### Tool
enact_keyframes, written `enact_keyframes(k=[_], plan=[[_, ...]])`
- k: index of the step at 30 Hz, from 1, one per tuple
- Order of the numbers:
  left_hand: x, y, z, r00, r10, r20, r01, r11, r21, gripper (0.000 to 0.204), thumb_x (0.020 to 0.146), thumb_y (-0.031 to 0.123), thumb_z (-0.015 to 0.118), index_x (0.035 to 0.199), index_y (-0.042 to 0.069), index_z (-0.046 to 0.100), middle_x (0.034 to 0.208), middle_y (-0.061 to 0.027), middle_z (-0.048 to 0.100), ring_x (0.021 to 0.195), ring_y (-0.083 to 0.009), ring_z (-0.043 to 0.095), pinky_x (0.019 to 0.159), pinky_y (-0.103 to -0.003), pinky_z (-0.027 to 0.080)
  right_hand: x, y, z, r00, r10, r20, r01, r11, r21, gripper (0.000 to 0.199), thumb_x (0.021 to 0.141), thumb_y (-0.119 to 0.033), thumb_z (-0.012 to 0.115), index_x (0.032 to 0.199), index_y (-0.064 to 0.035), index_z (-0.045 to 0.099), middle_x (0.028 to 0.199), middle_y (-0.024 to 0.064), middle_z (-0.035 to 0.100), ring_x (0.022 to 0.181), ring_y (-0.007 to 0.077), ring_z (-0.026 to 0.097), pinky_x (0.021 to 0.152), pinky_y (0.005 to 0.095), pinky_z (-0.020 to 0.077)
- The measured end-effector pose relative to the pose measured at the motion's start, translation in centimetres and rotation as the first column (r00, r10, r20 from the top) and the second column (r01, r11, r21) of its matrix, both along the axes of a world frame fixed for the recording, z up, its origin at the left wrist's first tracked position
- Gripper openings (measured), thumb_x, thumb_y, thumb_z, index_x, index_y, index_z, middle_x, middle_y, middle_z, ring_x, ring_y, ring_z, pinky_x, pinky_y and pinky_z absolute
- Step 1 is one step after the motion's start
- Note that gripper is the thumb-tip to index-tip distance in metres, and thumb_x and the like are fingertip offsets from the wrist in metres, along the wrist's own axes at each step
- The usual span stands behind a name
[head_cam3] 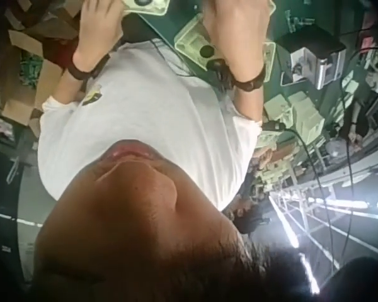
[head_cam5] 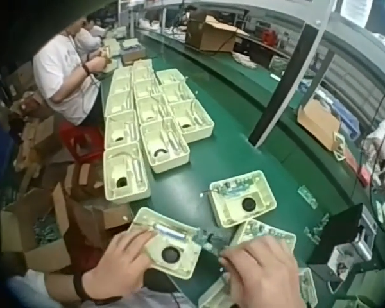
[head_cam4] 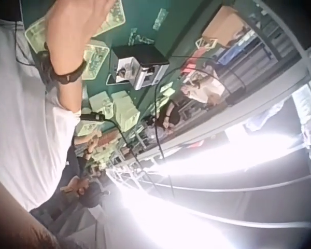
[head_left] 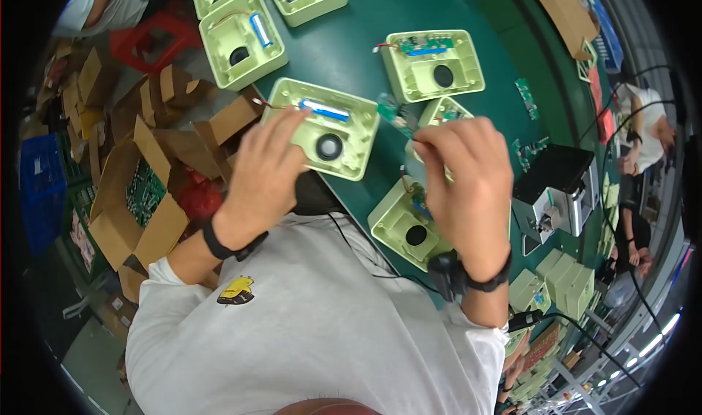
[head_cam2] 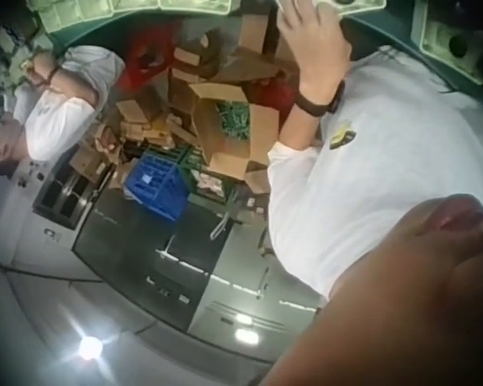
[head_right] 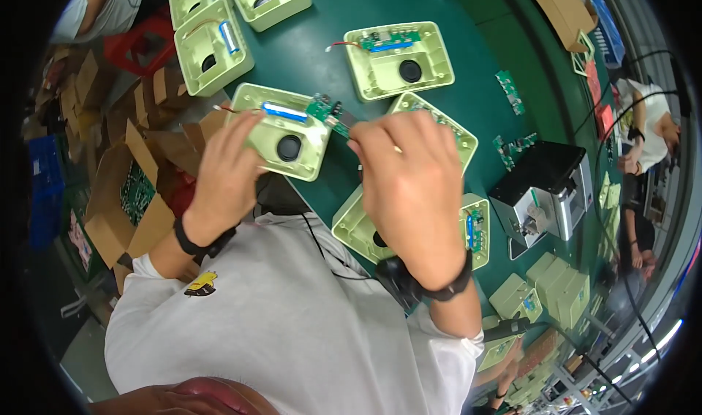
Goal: The person places circuit boards into plastic housings and secures them by driving screws with a power screwdriver. The process is repeated for multiple units, with the person moving completed housings aside to make room for new ones.
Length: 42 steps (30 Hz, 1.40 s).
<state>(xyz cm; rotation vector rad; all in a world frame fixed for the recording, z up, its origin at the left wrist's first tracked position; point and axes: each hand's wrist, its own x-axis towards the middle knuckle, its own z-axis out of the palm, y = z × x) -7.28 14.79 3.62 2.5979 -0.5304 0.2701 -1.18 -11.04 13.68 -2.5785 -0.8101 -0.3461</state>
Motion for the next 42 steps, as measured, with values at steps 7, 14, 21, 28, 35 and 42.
enact_keyframes(k=[7,14,21,28,35,42], plan=[[-0.8,-0.4,-0.3,0.992,0.104,0.068,-0.094,0.986,-0.139,0.051,0.077,0.023,0.088,0.117,0.003,0.063,0.158,-0.0215,0.048,0.144,-0.0407,0.047,0.115,-0.058,0.039,1.5,4.4,-6.3,0.985,0.174,0.020,-0.164,0.954,-0.251,0.015,0.079,-0.006,0.074,0.093,-0.0091,0.076,0.087,0.0026,0.066,0.090,0.0235,0.062,0.077,0.0383,0.0454],[1.0,2.1,-1.2,0.998,0.005,-0.061,-0.006,1.000,-0.012,0.086,0.071,0.039,0.094,0.143,0.007,0.058,0.159,-0.0209,0.045,0.144,-0.0417,0.044,0.122,-0.061,0.034,1.5,6.6,-8.6,0.986,0.167,0.014,-0.152,0.929,-0.338,0.018,0.078,-0.007,0.070,0.095,-0.0102,0.077,0.088,0.0017,0.068,0.091,0.0221,0.062,0.077,0.0378,0.0459],[1.9,2.0,-1.3,0.993,-0.110,-0.033,0.107,0.992,-0.063,0.082,0.072,0.039,0.093,0.143,0.012,0.062,0.155,-0.0224,0.047,0.141,-0.0442,0.046,0.122,-0.061,0.034,0.6,6.6,-8.8,0.999,0.042,0.031,-0.030,0.949,-0.315,0.014,0.079,-0.008,0.071,0.092,-0.0101,0.076,0.088,0.0027,0.068,0.090,0.0236,0.062,0.078,0.0391,0.0456],[1.4,1.6,1.6,0.998,-0.043,-0.053,0.045,0.998,0.043,0.086,0.076,0.043,0.091,0.149,0.009,0.059,0.161,-0.0261,0.040,0.143,-0.0494,0.039,0.120,-0.060,0.032,-4.0,-2.1,-2.6,0.872,-0.418,0.253,0.411,0.908,0.083,0.031,0.083,-0.019,0.085,0.108,-0.0045,0.074,0.117,0.0148,0.070,0.111,0.0335,0.065,0.094,0.0444,0.0493],[4.9,-12.6,8.5,0.815,-0.577,0.051,0.567,0.813,0.133,0.091,0.078,0.034,0.091,0.155,0.009,0.050,0.163,-0.0216,0.040,0.153,-0.0436,0.034,0.126,-0.062,0.024,-23.5,-24.3,-5.2,-0.395,-0.741,0.542,0.803,-0.566,-0.188,0.090,0.080,-0.053,0.089,0.137,0.0072,0.054,0.118,0.0244,0.067,0.113,0.0423,0.065,0.091,0.0546,0.0547],[7.3,-26.4,3.8,0.442,-0.895,-0.060,0.896,0.436,0.090,0.092,0.073,0.029,0.093,0.151,0.005,0.051,0.156,-0.0204,0.049,0.151,-0.0379,0.040,0.128,-0.058,0.028,-35.1,-26.4,-9.8,-0.197,-0.980,-0.020,0.980,-0.198,0.023,0.054,0.091,-0.037,0.086,0.119,-0.0006,0.058,0.084,0.0114,0.068,0.070,0.0348,0.069,0.069,0.0452,0.0555]])
